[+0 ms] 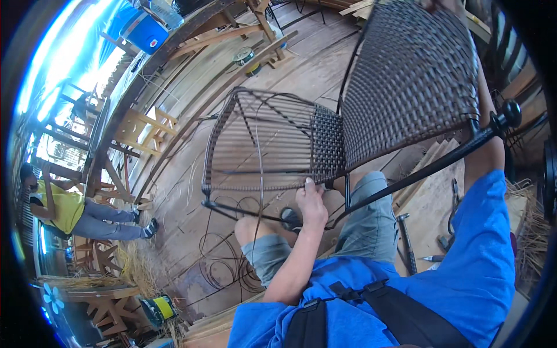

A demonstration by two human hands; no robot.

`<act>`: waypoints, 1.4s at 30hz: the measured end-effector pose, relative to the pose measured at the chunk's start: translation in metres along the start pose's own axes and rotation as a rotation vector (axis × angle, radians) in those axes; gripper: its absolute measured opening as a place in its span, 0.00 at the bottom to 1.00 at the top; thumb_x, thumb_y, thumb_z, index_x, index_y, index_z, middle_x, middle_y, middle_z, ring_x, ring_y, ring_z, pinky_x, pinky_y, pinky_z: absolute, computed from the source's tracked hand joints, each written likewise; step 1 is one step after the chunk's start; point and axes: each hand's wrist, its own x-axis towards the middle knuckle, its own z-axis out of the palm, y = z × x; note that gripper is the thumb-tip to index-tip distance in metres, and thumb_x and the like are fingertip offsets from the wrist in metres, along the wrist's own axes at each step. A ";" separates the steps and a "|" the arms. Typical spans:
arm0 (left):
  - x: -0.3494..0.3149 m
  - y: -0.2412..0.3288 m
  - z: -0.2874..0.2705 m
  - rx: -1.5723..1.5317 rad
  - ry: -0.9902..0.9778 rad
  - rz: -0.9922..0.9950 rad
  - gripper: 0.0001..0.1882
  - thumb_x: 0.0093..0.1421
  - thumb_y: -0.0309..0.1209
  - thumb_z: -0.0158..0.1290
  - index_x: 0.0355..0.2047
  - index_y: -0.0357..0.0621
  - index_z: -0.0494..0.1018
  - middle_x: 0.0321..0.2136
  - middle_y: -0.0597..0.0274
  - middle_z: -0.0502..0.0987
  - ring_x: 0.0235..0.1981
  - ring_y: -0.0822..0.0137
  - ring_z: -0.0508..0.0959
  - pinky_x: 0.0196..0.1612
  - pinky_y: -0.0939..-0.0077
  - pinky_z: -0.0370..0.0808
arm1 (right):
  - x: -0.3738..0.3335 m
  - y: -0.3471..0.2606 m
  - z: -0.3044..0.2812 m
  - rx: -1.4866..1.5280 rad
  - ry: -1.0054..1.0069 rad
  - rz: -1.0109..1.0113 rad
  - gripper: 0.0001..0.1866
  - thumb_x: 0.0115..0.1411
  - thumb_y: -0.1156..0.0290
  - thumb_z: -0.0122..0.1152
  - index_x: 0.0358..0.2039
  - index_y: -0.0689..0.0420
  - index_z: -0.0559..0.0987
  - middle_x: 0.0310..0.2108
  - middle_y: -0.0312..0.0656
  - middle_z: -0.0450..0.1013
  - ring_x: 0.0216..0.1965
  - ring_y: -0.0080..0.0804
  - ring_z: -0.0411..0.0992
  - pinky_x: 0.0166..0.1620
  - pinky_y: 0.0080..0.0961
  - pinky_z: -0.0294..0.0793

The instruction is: The recorder is weaving synthetic rattan strips onto the metal frame of a chair.

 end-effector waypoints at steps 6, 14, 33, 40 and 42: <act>0.044 0.029 -0.004 0.161 -0.012 0.056 0.09 0.57 0.31 0.50 0.28 0.37 0.66 0.27 0.58 0.72 0.28 0.68 0.73 0.30 0.72 0.71 | -0.088 -0.064 -0.017 -0.083 0.038 -0.197 0.21 0.65 0.54 0.42 0.43 0.58 0.73 0.32 0.41 0.72 0.36 0.30 0.70 0.44 0.27 0.66; 0.176 0.089 -0.175 1.248 -0.374 0.465 0.11 0.51 0.31 0.53 0.27 0.34 0.68 0.24 0.51 0.72 0.26 0.58 0.74 0.30 0.66 0.71 | -0.127 -0.151 0.211 -0.980 -0.237 -0.030 0.24 0.59 0.48 0.50 0.40 0.58 0.75 0.35 0.40 0.73 0.39 0.37 0.71 0.44 0.30 0.67; 0.199 0.133 -0.188 0.856 -0.281 -0.177 0.12 0.61 0.35 0.49 0.39 0.40 0.68 0.33 0.64 0.71 0.29 0.72 0.69 0.30 0.78 0.71 | -0.065 0.080 0.262 -0.675 -0.741 1.270 0.18 0.57 0.61 0.55 0.37 0.65 0.75 0.26 0.40 0.73 0.28 0.27 0.72 0.32 0.24 0.72; 0.173 0.144 -0.171 0.657 -0.293 -0.178 0.13 0.60 0.37 0.49 0.39 0.42 0.70 0.32 0.66 0.73 0.26 0.75 0.68 0.26 0.81 0.67 | -0.079 0.220 0.353 -0.578 -0.483 0.591 0.21 0.58 0.65 0.52 0.52 0.55 0.67 0.35 0.46 0.73 0.36 0.38 0.72 0.42 0.35 0.71; 0.185 0.137 -0.181 0.715 -0.246 -0.172 0.11 0.60 0.36 0.49 0.37 0.43 0.70 0.31 0.66 0.75 0.27 0.73 0.72 0.28 0.78 0.68 | -0.071 0.226 0.386 -0.597 -0.468 0.268 0.17 0.59 0.67 0.49 0.49 0.54 0.68 0.36 0.46 0.73 0.39 0.40 0.71 0.45 0.35 0.70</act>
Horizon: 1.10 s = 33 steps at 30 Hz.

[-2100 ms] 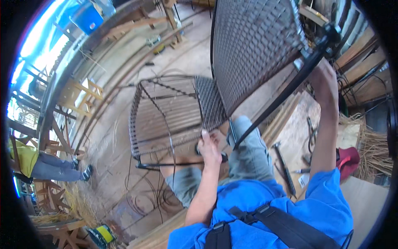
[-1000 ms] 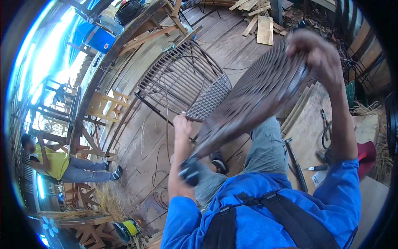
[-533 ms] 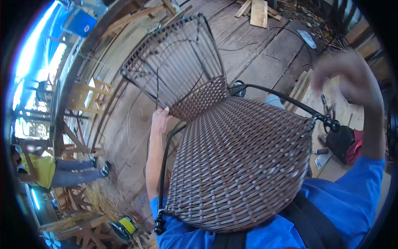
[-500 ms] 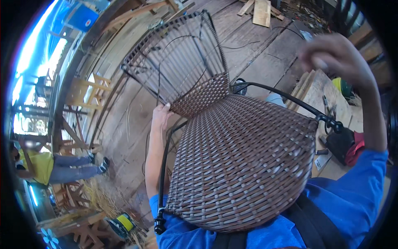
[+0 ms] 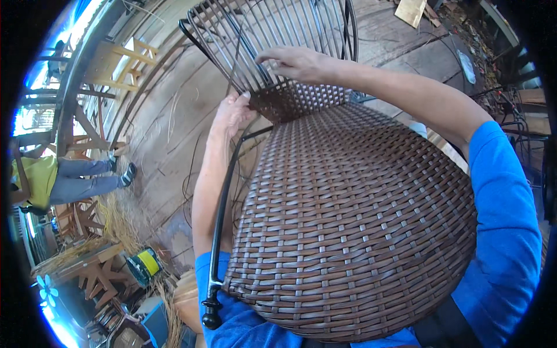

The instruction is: The recorder is weaving synthetic rattan strips onto the metal frame of a chair.

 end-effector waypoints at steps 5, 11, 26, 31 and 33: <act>-0.002 0.002 0.003 -0.047 -0.045 -0.043 0.10 0.61 0.38 0.48 0.36 0.46 0.70 0.32 0.65 0.75 0.32 0.70 0.73 0.34 0.73 0.70 | 0.000 -0.048 0.009 -0.315 -0.408 0.023 0.11 0.60 0.68 0.49 0.43 0.55 0.71 0.38 0.47 0.71 0.43 0.43 0.71 0.46 0.35 0.70; 0.001 0.000 -0.001 -0.144 -0.146 -0.070 0.11 0.61 0.37 0.49 0.40 0.48 0.67 0.37 0.66 0.74 0.36 0.69 0.73 0.37 0.70 0.69 | 0.007 -0.020 0.019 -0.422 -0.525 0.430 0.19 0.61 0.62 0.48 0.49 0.57 0.66 0.39 0.50 0.73 0.43 0.49 0.71 0.46 0.41 0.69; -0.074 0.084 -0.015 0.811 -0.045 0.097 0.22 0.59 0.40 0.50 0.48 0.35 0.68 0.30 0.59 0.74 0.31 0.73 0.74 0.31 0.78 0.70 | -0.011 -0.015 0.015 -0.335 -0.499 0.403 0.10 0.58 0.70 0.48 0.40 0.56 0.73 0.29 0.44 0.75 0.34 0.40 0.75 0.37 0.35 0.74; -0.086 0.130 0.032 1.479 -0.274 0.453 0.19 0.54 0.33 0.50 0.45 0.36 0.69 0.34 0.46 0.76 0.39 0.48 0.75 0.44 0.60 0.70 | -0.008 -0.028 -0.017 -0.464 -0.594 0.248 0.09 0.51 0.71 0.53 0.34 0.56 0.77 0.28 0.45 0.75 0.33 0.42 0.75 0.34 0.36 0.74; -0.064 0.107 0.046 1.368 -0.161 0.789 0.17 0.52 0.32 0.51 0.41 0.36 0.70 0.35 0.44 0.75 0.41 0.47 0.74 0.47 0.59 0.69 | -0.014 -0.039 -0.035 -0.463 -0.609 0.099 0.10 0.53 0.69 0.50 0.32 0.58 0.77 0.27 0.47 0.75 0.32 0.45 0.75 0.34 0.37 0.74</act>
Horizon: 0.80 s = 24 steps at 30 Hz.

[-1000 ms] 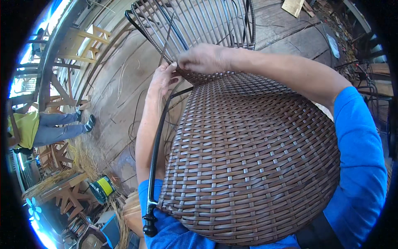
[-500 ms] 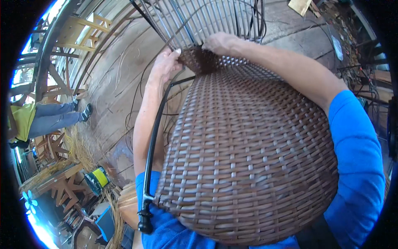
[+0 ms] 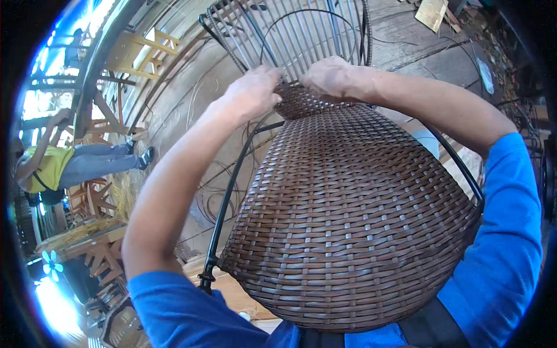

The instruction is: The recorder is weaving synthetic rattan strips onto the metal frame of a chair.

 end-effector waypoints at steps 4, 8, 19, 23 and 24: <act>0.041 -0.006 0.051 -1.123 -0.298 -0.307 0.19 0.55 0.29 0.50 0.47 0.40 0.66 0.42 0.52 0.72 0.48 0.59 0.71 0.49 0.70 0.69 | -0.045 -0.030 -0.058 -0.060 0.147 -0.036 0.09 0.51 0.70 0.53 0.32 0.55 0.78 0.26 0.43 0.75 0.37 0.39 0.74 0.40 0.36 0.71; 0.049 0.093 -0.034 -0.485 0.042 0.105 0.17 0.64 0.37 0.42 0.46 0.40 0.70 0.48 0.53 0.69 0.52 0.68 0.66 0.57 0.72 0.62 | -0.104 -0.023 -0.095 -0.294 1.006 -0.449 0.10 0.53 0.66 0.55 0.35 0.53 0.78 0.32 0.42 0.74 0.36 0.35 0.73 0.39 0.29 0.72; 0.027 0.181 -0.210 0.218 -0.012 0.339 0.18 0.66 0.41 0.37 0.23 0.44 0.66 0.12 0.72 0.63 0.11 0.79 0.61 0.13 0.78 0.64 | 0.018 0.017 -0.025 0.392 0.034 -0.103 0.32 0.53 0.78 0.48 0.61 0.51 0.58 0.53 0.56 0.64 0.55 0.48 0.63 0.58 0.36 0.63; 0.020 0.173 -0.217 -0.009 0.137 0.265 0.19 0.66 0.42 0.37 0.24 0.44 0.67 0.13 0.71 0.64 0.12 0.77 0.62 0.14 0.76 0.65 | 0.066 0.038 0.028 0.583 0.317 -0.272 0.25 0.57 0.71 0.53 0.56 0.52 0.62 0.55 0.54 0.60 0.57 0.44 0.61 0.59 0.36 0.61; 0.030 0.163 -0.212 -0.086 0.161 0.272 0.19 0.66 0.42 0.37 0.25 0.43 0.67 0.13 0.70 0.64 0.12 0.77 0.63 0.14 0.75 0.65 | 0.075 0.054 0.058 0.662 0.452 -0.042 0.22 0.59 0.68 0.54 0.52 0.59 0.65 0.46 0.52 0.68 0.49 0.42 0.67 0.53 0.36 0.67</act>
